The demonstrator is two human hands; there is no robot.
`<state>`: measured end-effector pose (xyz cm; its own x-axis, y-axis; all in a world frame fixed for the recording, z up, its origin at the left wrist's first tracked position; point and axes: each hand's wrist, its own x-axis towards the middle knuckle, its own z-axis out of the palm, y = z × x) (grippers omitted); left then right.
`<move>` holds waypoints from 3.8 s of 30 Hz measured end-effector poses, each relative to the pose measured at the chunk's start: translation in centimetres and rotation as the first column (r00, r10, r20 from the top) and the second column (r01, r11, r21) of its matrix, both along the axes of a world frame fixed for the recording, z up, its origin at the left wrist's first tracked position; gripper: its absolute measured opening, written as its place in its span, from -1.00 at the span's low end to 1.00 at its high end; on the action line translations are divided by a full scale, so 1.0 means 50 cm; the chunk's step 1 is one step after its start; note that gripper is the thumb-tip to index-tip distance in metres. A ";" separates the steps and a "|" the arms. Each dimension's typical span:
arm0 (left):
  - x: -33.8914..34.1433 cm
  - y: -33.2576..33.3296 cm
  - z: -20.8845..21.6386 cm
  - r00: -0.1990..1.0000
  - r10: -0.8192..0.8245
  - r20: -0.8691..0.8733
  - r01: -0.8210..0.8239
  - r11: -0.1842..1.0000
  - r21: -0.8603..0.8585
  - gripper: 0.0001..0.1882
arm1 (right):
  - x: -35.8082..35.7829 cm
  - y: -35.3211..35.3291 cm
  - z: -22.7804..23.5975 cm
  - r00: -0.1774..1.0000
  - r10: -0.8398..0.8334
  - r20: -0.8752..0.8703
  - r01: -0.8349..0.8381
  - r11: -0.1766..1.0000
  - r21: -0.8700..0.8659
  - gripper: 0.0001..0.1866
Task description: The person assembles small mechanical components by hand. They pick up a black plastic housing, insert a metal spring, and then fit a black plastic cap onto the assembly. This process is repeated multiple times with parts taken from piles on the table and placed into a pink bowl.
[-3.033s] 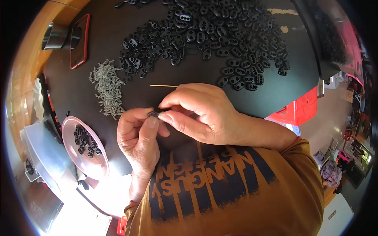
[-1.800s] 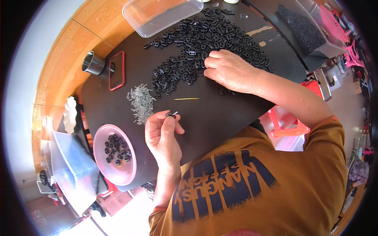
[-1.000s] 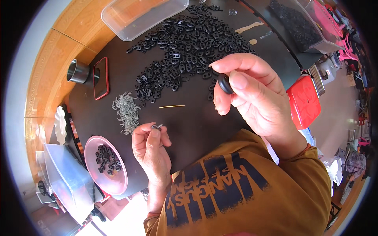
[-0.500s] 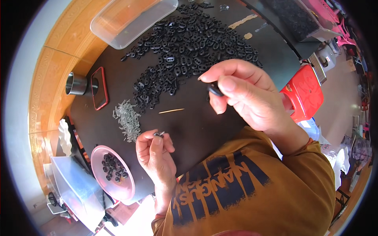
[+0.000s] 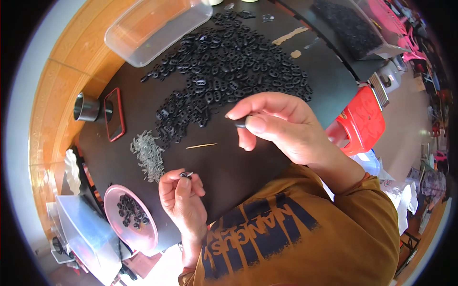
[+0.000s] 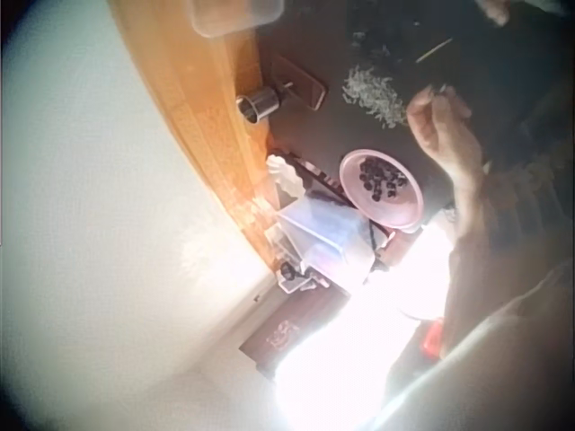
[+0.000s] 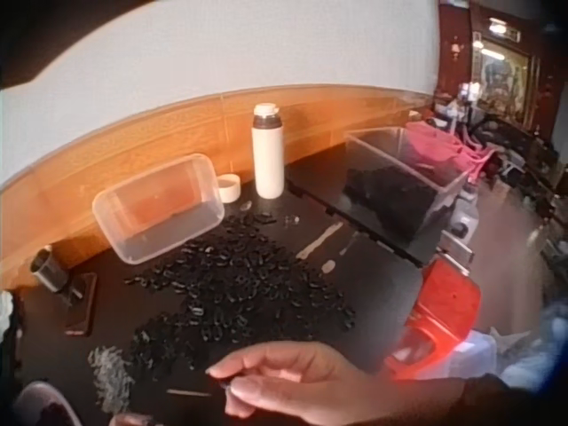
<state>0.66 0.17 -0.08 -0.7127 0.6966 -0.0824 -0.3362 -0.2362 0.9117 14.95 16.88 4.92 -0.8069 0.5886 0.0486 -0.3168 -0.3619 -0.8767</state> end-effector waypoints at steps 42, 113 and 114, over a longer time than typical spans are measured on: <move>-0.025 -0.027 -0.006 0.995 -0.090 -0.037 0.096 0.954 0.283 -0.86 | -0.129 -0.147 -0.092 0.999 0.043 0.031 -0.046 0.993 0.112 -0.83; -0.016 -0.016 -0.007 0.982 -0.187 0.031 0.182 0.976 0.123 -0.85 | -0.084 -0.092 -0.088 0.982 0.177 0.074 -0.178 0.984 0.018 -0.71; -0.015 -0.015 -0.005 0.983 -0.183 0.033 0.177 0.976 0.125 -0.85 | -0.084 -0.089 -0.084 0.981 0.181 0.077 -0.185 0.982 0.048 -0.71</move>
